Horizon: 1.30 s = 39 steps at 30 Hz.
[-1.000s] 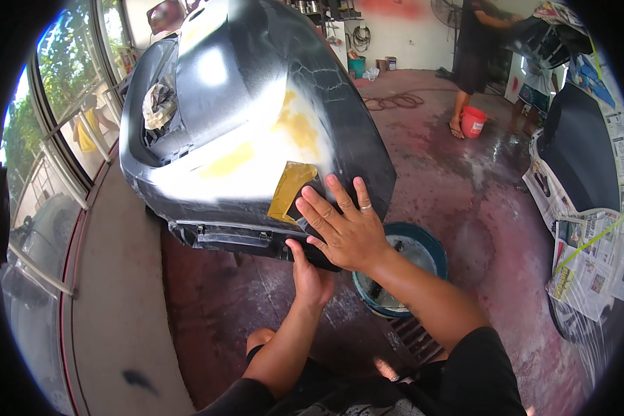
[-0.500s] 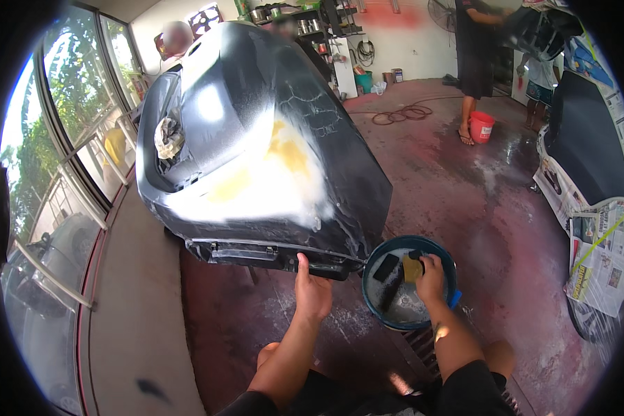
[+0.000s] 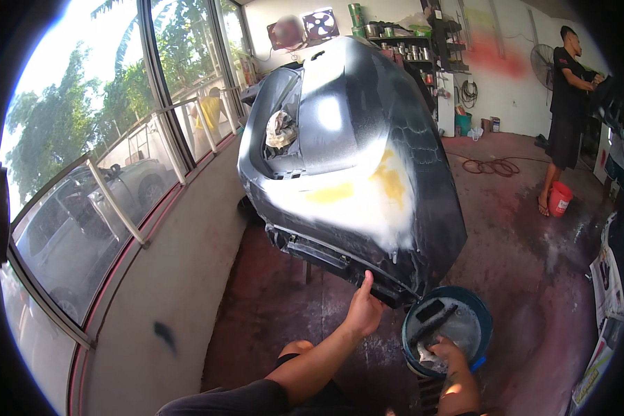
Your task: The person sands a large black car bumper with a sanding block, repeatedly dipping it into a bucket of water. They work on the curved surface and edges, then wipe the part with a blue cloth.
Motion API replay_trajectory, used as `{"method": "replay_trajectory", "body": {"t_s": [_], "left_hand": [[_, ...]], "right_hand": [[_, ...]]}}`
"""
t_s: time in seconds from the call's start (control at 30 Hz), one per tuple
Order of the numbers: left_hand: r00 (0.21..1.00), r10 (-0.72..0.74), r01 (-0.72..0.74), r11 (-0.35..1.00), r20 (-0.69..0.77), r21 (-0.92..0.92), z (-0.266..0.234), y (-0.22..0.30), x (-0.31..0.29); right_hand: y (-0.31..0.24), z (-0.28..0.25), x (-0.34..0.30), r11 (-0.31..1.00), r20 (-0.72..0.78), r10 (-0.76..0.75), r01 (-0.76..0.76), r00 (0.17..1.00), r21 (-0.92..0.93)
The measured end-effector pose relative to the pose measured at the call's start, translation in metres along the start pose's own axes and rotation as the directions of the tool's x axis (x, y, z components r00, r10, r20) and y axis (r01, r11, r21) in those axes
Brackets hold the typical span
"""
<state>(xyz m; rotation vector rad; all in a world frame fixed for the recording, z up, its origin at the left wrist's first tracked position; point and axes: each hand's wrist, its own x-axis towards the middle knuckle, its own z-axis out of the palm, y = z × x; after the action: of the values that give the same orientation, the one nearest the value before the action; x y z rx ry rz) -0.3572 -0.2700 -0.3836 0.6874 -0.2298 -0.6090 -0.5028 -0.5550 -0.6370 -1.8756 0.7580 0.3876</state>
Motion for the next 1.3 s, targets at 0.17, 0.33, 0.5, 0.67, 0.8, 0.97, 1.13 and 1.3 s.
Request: {"method": "replay_trajectory", "body": {"t_s": [0.17, 0.33, 0.5, 0.67, 0.8, 0.97, 1.13, 1.3], "left_hand": [[1.0, 0.007, -0.007, 1.0, -0.028, -0.028, 0.011, 0.0, 0.0], [0.998, -0.047, 0.049, 0.997, 0.039, -0.051, 0.015, 0.0, 0.002], [0.998, -0.053, 0.054, 0.997, 0.025, -0.049, 0.01, 0.005, -0.002], [0.998, -0.049, 0.051, 0.997, 0.03, -0.058, 0.007, 0.008, -0.006], [0.999, -0.051, 0.05, 0.997, -0.018, -0.061, -0.003, 0.009, -0.011], [0.973, -0.078, 0.119, 0.976, 0.216, -0.183, 0.067, -0.022, 0.016], [0.998, 0.034, -0.023, 0.983, 0.057, -0.183, 0.009, 0.003, 0.0], [0.995, 0.064, -0.047, 0.982, 0.083, -0.184, 0.01, -0.001, 0.013]], "right_hand": [[0.004, -0.01, -0.003, 0.855, 0.094, 0.096, -0.034, 0.991, -0.517], [0.032, -0.035, 0.015, 0.98, -0.222, 0.056, -0.096, 0.974, -0.175], [0.028, -0.042, -0.004, 0.777, -0.431, -0.031, 0.293, 0.902, 0.557], [0.012, -0.026, -0.018, 0.943, -0.488, -0.097, 0.237, 0.867, 0.233], [0.025, -0.004, -0.004, 0.916, -0.253, -0.07, -0.038, 0.965, -0.399], [0.129, -0.133, 0.013, 0.9, -0.128, -0.263, 0.195, 0.956, -0.389], [-0.009, -0.026, -0.029, 0.817, 0.06, -0.213, 0.212, 0.975, -0.537], [-0.107, -0.082, -0.112, 0.921, -0.311, -0.289, 0.175, 0.905, -0.349]]}}
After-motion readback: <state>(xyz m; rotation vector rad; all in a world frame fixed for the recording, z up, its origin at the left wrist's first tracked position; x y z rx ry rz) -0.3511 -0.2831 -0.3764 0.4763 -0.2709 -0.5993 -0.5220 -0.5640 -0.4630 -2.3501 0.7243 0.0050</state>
